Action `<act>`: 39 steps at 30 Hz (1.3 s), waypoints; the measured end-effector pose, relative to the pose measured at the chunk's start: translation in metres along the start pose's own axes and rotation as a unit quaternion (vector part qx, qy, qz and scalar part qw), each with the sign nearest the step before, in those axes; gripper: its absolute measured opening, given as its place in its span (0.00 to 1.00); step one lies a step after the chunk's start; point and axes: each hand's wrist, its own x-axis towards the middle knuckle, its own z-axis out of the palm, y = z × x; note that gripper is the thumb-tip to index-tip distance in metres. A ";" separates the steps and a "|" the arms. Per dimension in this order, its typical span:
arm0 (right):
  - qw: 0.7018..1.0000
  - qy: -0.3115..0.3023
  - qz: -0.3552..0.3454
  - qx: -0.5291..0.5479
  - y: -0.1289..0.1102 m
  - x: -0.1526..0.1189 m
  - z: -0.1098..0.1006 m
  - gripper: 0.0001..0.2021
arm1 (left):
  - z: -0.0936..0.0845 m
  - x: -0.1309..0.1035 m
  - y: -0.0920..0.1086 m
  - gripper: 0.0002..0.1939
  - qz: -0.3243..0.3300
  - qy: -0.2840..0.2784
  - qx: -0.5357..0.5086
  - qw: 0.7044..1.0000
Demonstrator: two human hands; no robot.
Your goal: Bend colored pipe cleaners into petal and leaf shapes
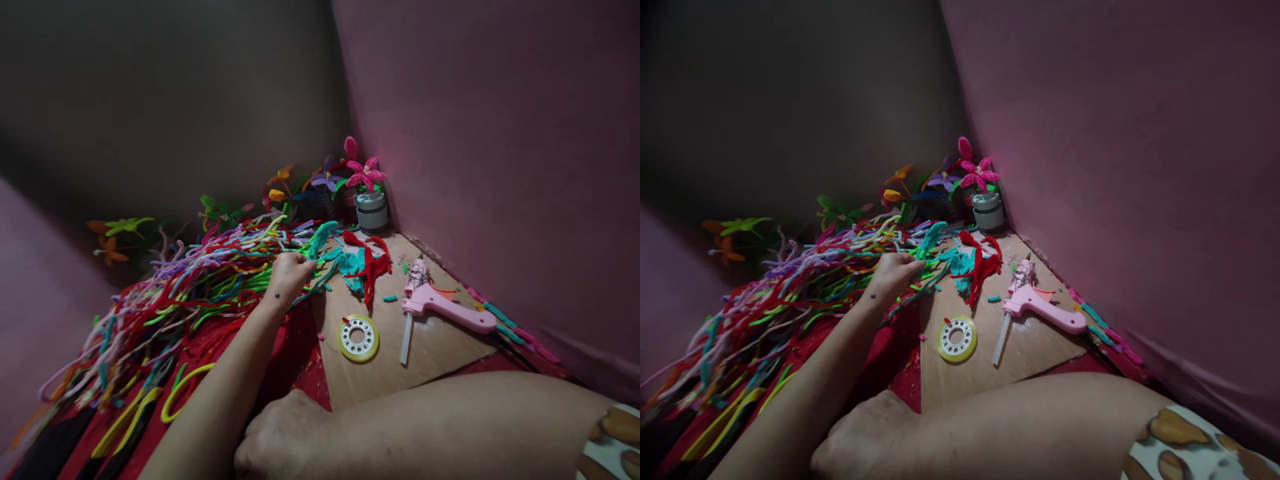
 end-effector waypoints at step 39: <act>0.999 -0.033 0.011 0.003 -0.003 -0.003 -0.008 0.14 | 0.001 -0.019 0.001 0.12 0.110 -0.002 0.260 0.959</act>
